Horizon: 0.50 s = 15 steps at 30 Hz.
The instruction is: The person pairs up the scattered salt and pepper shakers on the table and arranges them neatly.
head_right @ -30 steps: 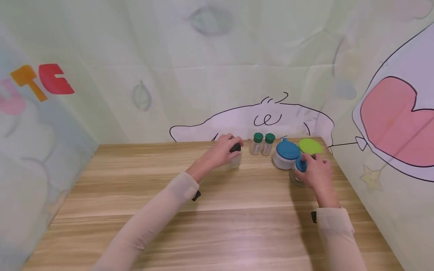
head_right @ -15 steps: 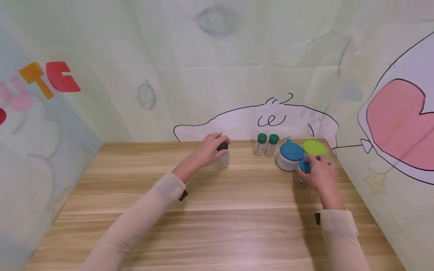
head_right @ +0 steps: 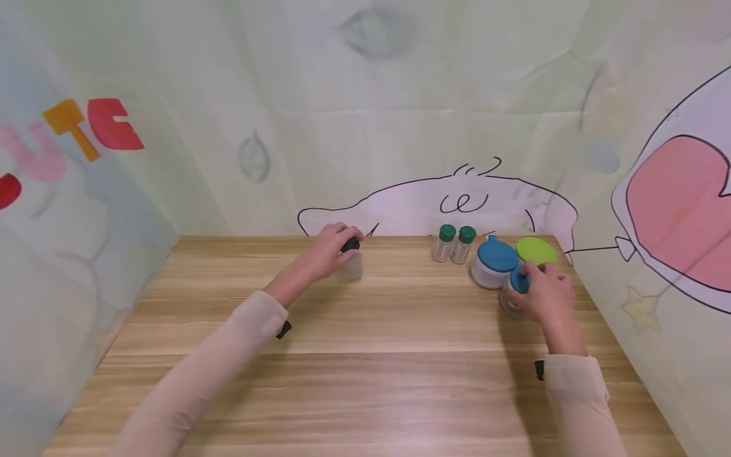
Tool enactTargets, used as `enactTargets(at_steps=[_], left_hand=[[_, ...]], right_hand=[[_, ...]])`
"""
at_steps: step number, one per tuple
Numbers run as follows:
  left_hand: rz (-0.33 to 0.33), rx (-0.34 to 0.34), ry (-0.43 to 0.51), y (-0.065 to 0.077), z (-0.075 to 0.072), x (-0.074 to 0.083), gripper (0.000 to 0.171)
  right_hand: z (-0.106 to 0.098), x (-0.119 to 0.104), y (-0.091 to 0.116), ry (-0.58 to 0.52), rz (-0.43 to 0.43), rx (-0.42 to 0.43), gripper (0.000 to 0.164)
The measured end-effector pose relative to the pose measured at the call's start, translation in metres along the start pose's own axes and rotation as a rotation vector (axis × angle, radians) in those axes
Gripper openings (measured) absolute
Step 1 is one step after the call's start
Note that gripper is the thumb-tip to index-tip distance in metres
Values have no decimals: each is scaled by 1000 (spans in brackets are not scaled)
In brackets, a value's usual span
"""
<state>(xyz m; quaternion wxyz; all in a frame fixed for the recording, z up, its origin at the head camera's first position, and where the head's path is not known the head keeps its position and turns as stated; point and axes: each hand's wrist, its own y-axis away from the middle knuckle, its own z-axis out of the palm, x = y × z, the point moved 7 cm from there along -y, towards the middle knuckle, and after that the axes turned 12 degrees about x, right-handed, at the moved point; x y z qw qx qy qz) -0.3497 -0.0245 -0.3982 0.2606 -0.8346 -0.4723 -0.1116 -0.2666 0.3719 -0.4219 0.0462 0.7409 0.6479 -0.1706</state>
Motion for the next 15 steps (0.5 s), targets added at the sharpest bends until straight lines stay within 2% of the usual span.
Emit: enactTargets(at_steps=[15], left_hand=[[14,31,-36,22,-26,-39,25]], right_hand=[[0,-1,1,-1,-7,-7,50]])
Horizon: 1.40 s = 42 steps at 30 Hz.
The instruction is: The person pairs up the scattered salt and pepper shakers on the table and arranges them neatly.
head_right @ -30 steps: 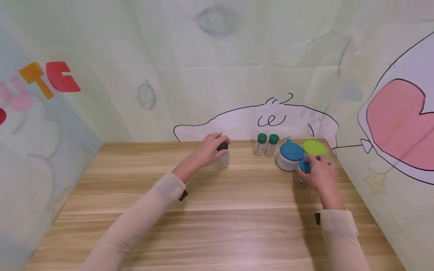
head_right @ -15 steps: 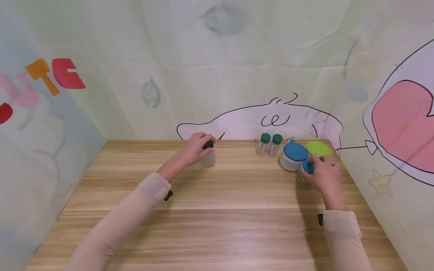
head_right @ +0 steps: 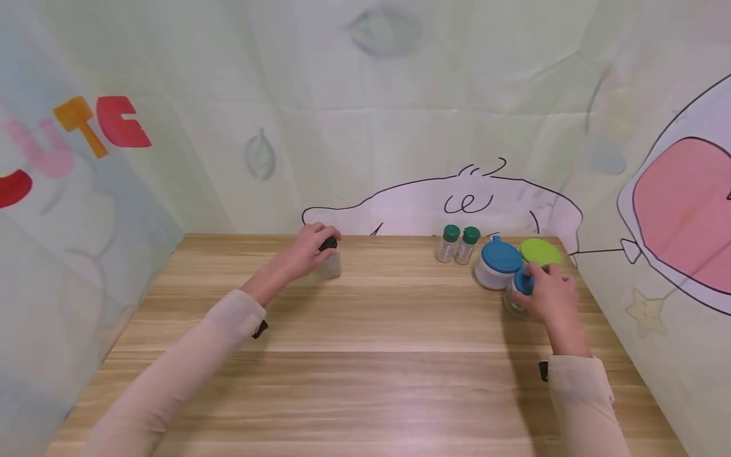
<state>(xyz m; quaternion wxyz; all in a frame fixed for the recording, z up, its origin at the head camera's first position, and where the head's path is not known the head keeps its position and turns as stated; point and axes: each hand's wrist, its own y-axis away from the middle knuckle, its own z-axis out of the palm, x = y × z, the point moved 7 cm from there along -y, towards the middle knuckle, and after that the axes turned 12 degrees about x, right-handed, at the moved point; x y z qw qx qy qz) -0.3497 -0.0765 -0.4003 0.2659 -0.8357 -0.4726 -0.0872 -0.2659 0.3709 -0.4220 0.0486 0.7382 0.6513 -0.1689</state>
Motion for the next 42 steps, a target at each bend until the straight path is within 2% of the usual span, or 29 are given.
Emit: enactTargets(at_steps=[7,14,21,36,42], left_hand=[[2,0,-8,10,-7,-17,26],[31,31,-30,17,-16,-25,25],[54,13,-47,21,-19,-27,25],[29,-36,-26,19,-18,-30,25],[17,-47,-24,18,-16,-32,26]], right_hand=[[-2,-2,-1,2,-9,-9,50],[0,-2,-2,9,-1,-21,51],[1,-2,0,4,2,-20,52],[0,-1,3,-10,-10,-17,59],[0,7,1,-5,18,-10,79]])
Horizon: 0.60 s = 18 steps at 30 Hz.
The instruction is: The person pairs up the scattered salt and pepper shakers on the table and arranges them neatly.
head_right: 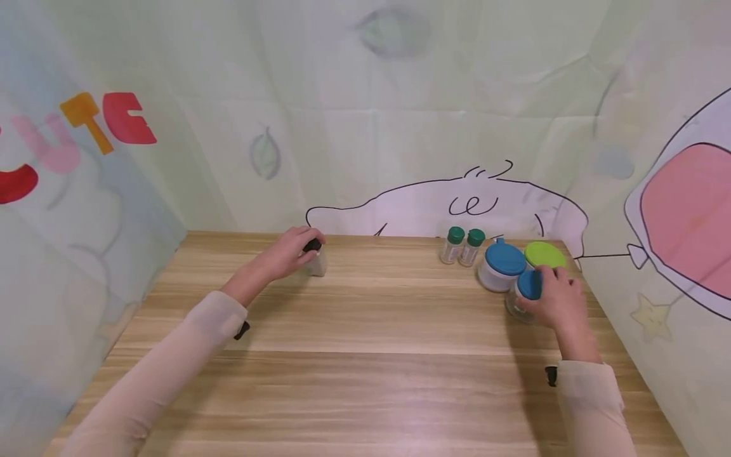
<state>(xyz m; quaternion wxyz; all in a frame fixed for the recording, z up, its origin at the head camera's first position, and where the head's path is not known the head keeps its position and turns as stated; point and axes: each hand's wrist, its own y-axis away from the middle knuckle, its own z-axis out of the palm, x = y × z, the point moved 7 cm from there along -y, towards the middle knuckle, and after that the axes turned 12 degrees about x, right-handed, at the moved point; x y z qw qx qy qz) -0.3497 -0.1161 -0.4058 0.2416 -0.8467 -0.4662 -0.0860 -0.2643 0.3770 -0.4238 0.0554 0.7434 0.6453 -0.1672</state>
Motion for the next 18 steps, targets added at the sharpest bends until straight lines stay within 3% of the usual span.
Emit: enactTargets(at_steps=[6,18], left_hand=[[1,4,6,-1,1,0,26],[-10,13,9,2,1,-3,35]], right_hand=[[1,8,-3,-3,1,-4,94],[2,14,-5,4,14,-51,98]])
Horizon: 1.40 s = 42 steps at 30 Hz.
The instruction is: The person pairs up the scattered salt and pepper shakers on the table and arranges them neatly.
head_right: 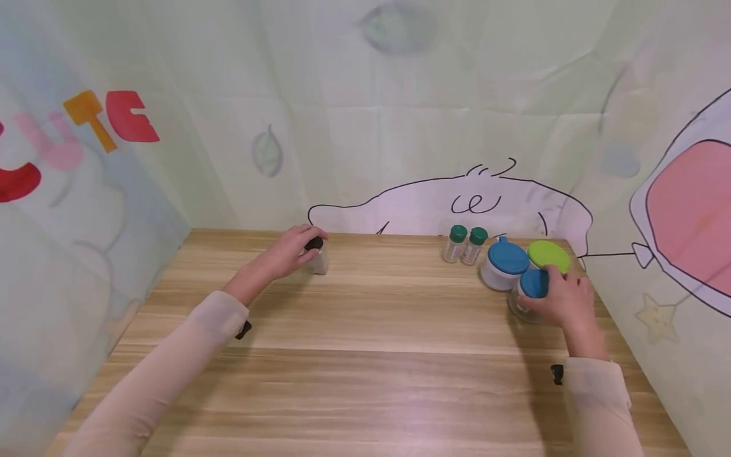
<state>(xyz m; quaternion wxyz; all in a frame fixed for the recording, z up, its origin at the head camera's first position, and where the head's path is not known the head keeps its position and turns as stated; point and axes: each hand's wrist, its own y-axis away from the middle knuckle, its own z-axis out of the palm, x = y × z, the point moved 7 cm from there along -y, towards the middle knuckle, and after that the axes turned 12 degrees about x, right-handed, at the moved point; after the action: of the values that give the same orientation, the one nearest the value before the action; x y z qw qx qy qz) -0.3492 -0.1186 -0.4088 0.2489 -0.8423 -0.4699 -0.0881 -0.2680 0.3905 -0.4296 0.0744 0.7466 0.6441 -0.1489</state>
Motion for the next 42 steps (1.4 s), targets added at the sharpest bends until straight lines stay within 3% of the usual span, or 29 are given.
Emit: enactTargets(at_steps=[9,15,23,34,42], left_hand=[[78,61,-71,11,-1,2,53],[90,67,-122,18,-2,0,57],[165,103,-130,26,-7,4,55],[124,75,-124,27,-5,4,57],[116,86,-121,26,-6,2,55]], right_hand=[[0,3,0,-26,4,12,97],[-2,1,1,-37,16,31,96],[-4,1,2,-40,26,57,95],[-3,-3,7,-67,10,83,94],[-13,-25,14,-80,-36,90,91]])
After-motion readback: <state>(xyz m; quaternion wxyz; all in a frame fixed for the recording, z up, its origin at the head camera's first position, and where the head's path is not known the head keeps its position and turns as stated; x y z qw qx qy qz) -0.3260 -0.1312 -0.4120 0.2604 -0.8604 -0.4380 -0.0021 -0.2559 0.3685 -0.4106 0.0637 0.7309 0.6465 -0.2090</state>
